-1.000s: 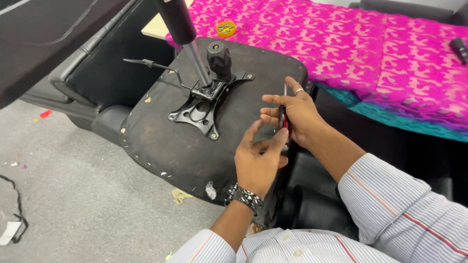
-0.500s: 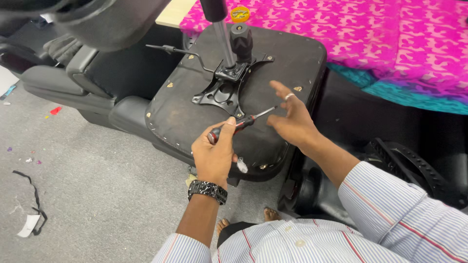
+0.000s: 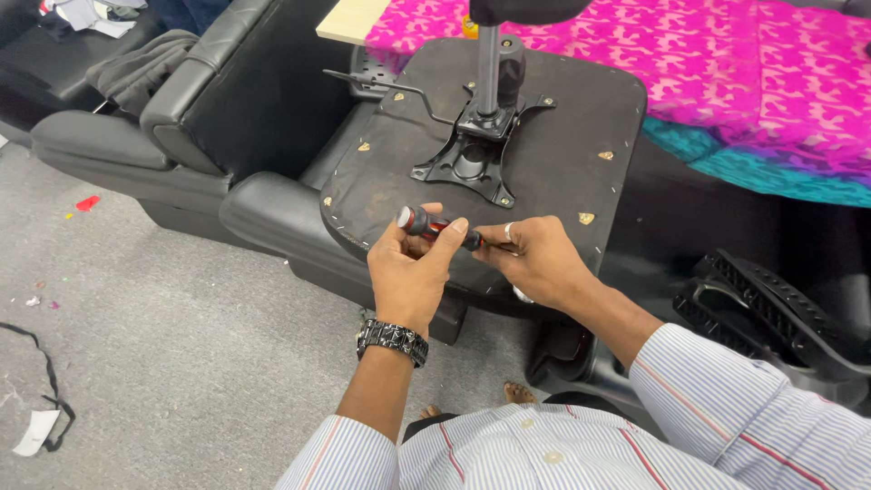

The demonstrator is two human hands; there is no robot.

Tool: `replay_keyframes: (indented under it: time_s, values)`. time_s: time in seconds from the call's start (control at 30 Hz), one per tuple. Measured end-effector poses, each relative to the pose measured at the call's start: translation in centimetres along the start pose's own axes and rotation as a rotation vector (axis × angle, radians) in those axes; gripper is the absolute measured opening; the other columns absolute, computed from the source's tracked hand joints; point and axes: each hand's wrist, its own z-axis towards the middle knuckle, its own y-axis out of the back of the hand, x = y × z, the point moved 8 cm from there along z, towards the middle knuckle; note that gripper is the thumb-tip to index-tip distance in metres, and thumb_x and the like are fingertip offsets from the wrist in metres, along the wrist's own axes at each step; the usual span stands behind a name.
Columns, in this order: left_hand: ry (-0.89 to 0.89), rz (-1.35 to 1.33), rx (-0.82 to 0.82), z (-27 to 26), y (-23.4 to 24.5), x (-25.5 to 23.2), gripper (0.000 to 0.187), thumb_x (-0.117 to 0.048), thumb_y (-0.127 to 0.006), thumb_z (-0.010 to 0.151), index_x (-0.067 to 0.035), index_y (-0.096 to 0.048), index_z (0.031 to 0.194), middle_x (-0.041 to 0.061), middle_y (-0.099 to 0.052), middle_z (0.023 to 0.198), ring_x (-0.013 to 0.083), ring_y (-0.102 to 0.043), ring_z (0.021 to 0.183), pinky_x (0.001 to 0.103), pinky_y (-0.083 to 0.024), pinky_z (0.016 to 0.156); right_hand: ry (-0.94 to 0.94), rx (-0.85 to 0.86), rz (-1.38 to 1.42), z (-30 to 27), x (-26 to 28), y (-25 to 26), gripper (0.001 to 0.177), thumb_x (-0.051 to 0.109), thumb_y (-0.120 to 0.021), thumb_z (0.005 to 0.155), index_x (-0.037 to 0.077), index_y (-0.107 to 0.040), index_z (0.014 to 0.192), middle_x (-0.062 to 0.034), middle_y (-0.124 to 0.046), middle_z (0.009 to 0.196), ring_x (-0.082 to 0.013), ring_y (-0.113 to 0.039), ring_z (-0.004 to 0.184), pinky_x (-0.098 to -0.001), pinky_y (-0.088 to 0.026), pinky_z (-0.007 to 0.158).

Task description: The person uses a screwdriver to tighten screws on the underside of an inverted office chair seat, securing the seat to its central gas-lift column. The person repeatedly inserts and turns screws into the metal mounting plate while holding the seat steady.

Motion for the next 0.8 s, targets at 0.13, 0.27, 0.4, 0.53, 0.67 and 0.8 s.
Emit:
replay_keyframes:
  time_s: [0.13,0.27,0.4,0.53,0.67,0.8]
  values:
    - [0.071,-0.074,0.019,0.5,2.2,1.5,0.039,-0.027,-0.083,0.079,-0.008,-0.073,0.111,-0.003,-0.069,0.083,0.0046,-0.065,0.071,0.024,-0.061,0.061,-0.052,-0.018,0.039,-0.4,1.4,-2.3,0.027,0.012,-0.077,0.085,0.008,-0.079,0.111,-0.0095,-0.082,0.090,-0.0121,-0.077,0.078,-0.0280,-0.060,0.073]
    - [0.085,-0.112,0.017,1.1,4.5,1.4,0.036,-0.027,-0.082,0.081,-0.006,-0.075,0.109,-0.002,-0.069,0.085,0.0050,-0.067,0.075,0.024,-0.063,0.064,-0.104,0.093,0.019,0.3,3.8,-5.0,0.036,0.010,-0.077,0.083,0.009,-0.073,0.119,-0.0085,-0.082,0.094,-0.0127,-0.079,0.085,-0.0278,-0.060,0.080]
    - [0.074,-0.151,0.014,2.1,6.6,1.0,0.036,-0.027,-0.082,0.082,-0.003,-0.075,0.107,0.001,-0.070,0.083,0.0052,-0.067,0.072,0.024,-0.064,0.065,-0.056,0.141,0.081,1.3,6.2,-7.3,0.042,0.009,-0.074,0.084,0.009,-0.070,0.127,-0.0088,-0.082,0.101,-0.0147,-0.080,0.094,-0.0286,-0.061,0.088]
    - [0.067,-0.115,0.001,2.9,8.4,1.4,0.036,-0.027,-0.083,0.083,-0.002,-0.078,0.108,0.002,-0.065,0.080,0.0054,-0.063,0.068,0.024,-0.064,0.064,-0.039,0.117,0.074,1.9,6.6,-9.0,0.044,0.011,-0.074,0.086,0.009,-0.068,0.130,-0.0100,-0.080,0.104,-0.0180,-0.078,0.097,-0.0311,-0.060,0.089]
    - [0.033,-0.109,0.045,3.7,8.2,0.9,0.035,-0.027,-0.083,0.082,-0.002,-0.077,0.106,0.002,-0.069,0.081,0.0050,-0.063,0.067,0.023,-0.062,0.062,-0.074,0.069,0.050,2.3,6.8,-9.2,0.037,0.014,-0.074,0.088,0.005,-0.071,0.123,-0.0113,-0.080,0.103,-0.0197,-0.079,0.095,-0.0323,-0.061,0.088]
    - [-0.052,-0.147,0.080,4.6,7.3,-0.2,0.035,-0.027,-0.082,0.081,0.000,-0.075,0.103,-0.002,-0.070,0.085,0.0015,-0.066,0.070,0.023,-0.064,0.061,-0.109,0.050,0.031,2.9,6.7,-8.6,0.036,0.015,-0.074,0.088,0.002,-0.070,0.120,-0.0129,-0.080,0.102,-0.0197,-0.079,0.095,-0.0328,-0.061,0.087]
